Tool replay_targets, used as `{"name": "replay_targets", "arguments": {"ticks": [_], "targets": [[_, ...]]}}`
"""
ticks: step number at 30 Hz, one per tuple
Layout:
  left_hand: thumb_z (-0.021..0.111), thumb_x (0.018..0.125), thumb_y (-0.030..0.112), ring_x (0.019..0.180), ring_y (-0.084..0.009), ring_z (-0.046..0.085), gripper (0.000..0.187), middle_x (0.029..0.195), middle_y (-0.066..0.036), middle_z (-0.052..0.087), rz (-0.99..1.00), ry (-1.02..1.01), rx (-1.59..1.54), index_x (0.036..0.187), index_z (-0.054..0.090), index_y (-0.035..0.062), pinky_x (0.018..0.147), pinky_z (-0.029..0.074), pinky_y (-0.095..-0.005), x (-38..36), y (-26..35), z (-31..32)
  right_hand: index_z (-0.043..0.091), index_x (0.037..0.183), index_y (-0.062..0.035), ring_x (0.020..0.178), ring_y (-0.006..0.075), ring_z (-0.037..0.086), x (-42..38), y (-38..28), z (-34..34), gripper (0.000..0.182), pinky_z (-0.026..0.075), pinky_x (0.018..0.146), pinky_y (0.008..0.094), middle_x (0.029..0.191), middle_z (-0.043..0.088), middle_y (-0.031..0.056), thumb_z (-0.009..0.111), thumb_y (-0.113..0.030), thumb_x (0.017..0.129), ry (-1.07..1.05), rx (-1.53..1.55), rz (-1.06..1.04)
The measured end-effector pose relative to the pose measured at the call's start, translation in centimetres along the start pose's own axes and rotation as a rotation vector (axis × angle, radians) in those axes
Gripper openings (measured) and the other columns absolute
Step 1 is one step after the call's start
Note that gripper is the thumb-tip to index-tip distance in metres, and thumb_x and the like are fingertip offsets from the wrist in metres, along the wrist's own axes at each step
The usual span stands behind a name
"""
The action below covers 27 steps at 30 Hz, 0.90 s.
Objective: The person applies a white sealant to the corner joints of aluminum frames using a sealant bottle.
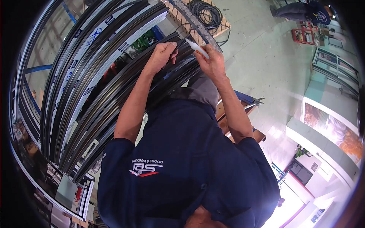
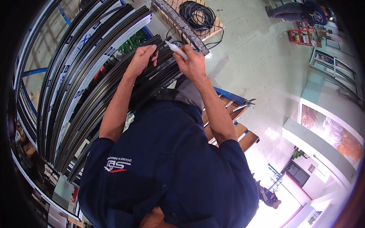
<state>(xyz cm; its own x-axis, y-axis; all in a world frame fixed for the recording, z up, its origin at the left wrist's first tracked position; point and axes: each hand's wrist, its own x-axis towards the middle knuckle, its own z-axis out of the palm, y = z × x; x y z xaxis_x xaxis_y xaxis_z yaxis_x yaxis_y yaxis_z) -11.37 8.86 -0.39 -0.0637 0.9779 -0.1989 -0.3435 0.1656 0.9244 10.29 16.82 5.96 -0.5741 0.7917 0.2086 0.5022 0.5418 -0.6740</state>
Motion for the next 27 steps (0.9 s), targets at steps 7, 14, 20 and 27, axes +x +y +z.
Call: {"name": "replay_targets", "arguments": {"ticks": [7,14,20,27], "targets": [[0.063,0.102,0.021,0.071,-0.0209,0.066,0.026,0.077,-0.007,0.064,0.356,0.161,0.601,0.109,0.077,0.0007,0.067,0.05,-0.0336,-1.1,-0.8,2.0,0.062,0.127,0.0016,0.076,0.0105,0.059,-0.8,3.8,-1.9,0.037,0.05,0.068,0.0277,0.094,0.067,0.0019,0.07,-0.024,0.102,0.145,0.369,0.331],[0.077,0.089,0.013,0.08,-0.0284,0.064,0.021,0.087,-0.008,0.064,0.598,0.264,1.065,0.109,0.078,0.0043,0.069,0.052,-0.039,-2.4,-1.5,4.7,0.063,0.119,0.002,0.081,0.0123,0.063,-1.4,8.2,-2.3,0.029,0.05,0.073,0.0281,0.094,0.066,0.0045,0.071,-0.017,0.099,0.046,0.75,0.534],[0.078,0.087,0.008,0.079,-0.028,0.062,0.014,0.083,-0.008,0.06,0.622,0.264,1.149,0.1,0.077,0.0032,0.067,0.051,-0.0419,-2.0,-2.0,5.1,0.065,0.106,-0.0007,0.068,0.0109,0.061,-0.5,9.2,0.8,0.035,0.048,0.061,0.0266,0.082,0.065,0.0027,0.085,-0.022,0.087,-0.081,0.815,0.677],[0.077,0.087,0.007,0.078,-0.0294,0.061,0.013,0.082,-0.01,0.059,0.616,0.197,1.217,0.099,0.076,0.0017,0.067,0.05,-0.0425,-1.8,-1.9,5.2,0.068,0.096,-0.002,0.064,0.01,0.06,1.0,8.3,2.2,0.032,0.047,0.058,0.027,0.078,0.065,0.0018,0.086,-0.027,0.087,-0.159,0.715,0.716]]}}
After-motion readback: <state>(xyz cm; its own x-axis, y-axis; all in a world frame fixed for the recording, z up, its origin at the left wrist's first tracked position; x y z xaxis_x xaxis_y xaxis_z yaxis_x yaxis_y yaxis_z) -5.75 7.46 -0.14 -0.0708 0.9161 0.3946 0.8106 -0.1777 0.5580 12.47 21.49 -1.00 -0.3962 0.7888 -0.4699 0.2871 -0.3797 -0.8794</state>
